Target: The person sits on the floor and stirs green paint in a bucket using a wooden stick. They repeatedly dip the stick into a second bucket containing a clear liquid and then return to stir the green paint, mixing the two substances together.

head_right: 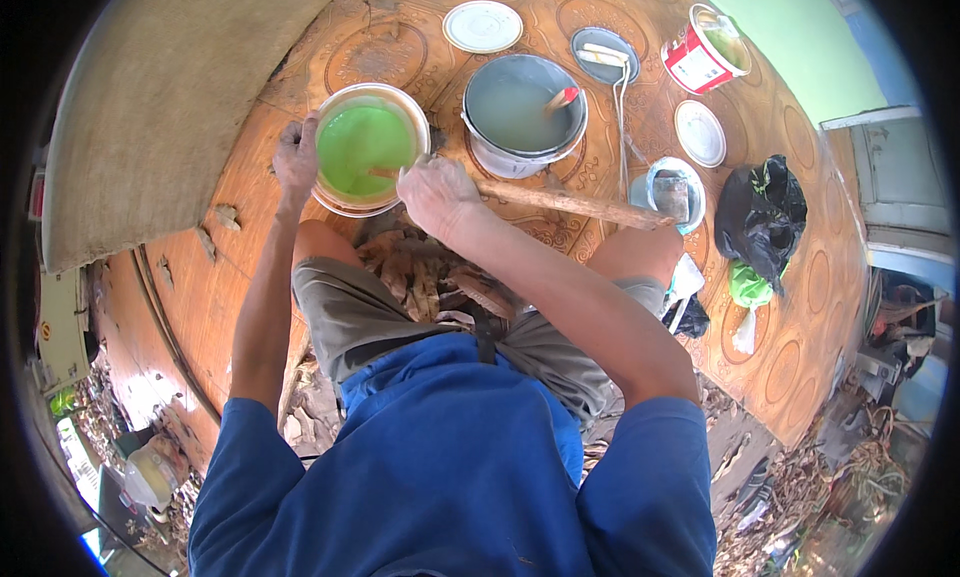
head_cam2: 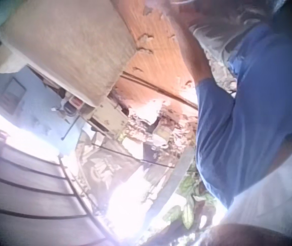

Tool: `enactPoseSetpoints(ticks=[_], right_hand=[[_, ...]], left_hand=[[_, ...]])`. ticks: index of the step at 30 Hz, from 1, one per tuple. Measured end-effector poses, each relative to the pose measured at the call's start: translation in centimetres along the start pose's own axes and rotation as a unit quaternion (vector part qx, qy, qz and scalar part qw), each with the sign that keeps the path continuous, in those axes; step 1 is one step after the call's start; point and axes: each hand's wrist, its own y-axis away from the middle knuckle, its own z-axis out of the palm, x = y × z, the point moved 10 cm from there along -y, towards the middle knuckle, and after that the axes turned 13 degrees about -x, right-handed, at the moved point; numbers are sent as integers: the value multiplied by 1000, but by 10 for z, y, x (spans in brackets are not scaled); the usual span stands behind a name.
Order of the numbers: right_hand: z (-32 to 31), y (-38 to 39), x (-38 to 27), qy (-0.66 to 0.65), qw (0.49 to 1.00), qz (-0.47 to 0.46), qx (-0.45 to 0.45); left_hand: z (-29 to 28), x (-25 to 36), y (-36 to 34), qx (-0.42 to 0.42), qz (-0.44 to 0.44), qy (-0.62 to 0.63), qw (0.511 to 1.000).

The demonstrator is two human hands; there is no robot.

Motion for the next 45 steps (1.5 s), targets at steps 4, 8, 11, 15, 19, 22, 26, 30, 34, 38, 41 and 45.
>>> enactPoseSetpoints(ticks=[4,8,11,15,19,22,26,30,34,38,41,45], right_hand=[[4,-18,19,-54,997,48,10],[14,-11,-11,-31,999,-14,-1],[29,-7,-9,-28,999,-18,-42],[9,-12,27,-50,996,59,47],[18,-15,9,-61,997,23,37],[23,-7,6,-74,997,12,18],[16,-14,43,-49,995,75,32],[12,2,18,-28,999,30,-2],[-1,4,25,-84,995,48,-23],[-1,-3,44,-47,996,74,5],[3,8,30,-45,998,39,-32],[3,11,23,-84,993,28,-74]], left_hand=[[5,8,1,-20,5,-3,1000],[8,9,1,-9,18,8,1000],[3,-4,0,-7,8,34,999],[6,-7,-3,-25,6,38,999],[4,-3,-2,-21,19,18,999],[-1,-9,2,-2,-5,47,999],[1,10,9,16,3,30,999],[1,6,10,39,-21,9,999],[0,16,12,41,-12,-33,999],[7,16,14,31,-15,-5,999],[7,19,17,32,-17,-21,999],[12,29,17,19,-24,-37,999]])
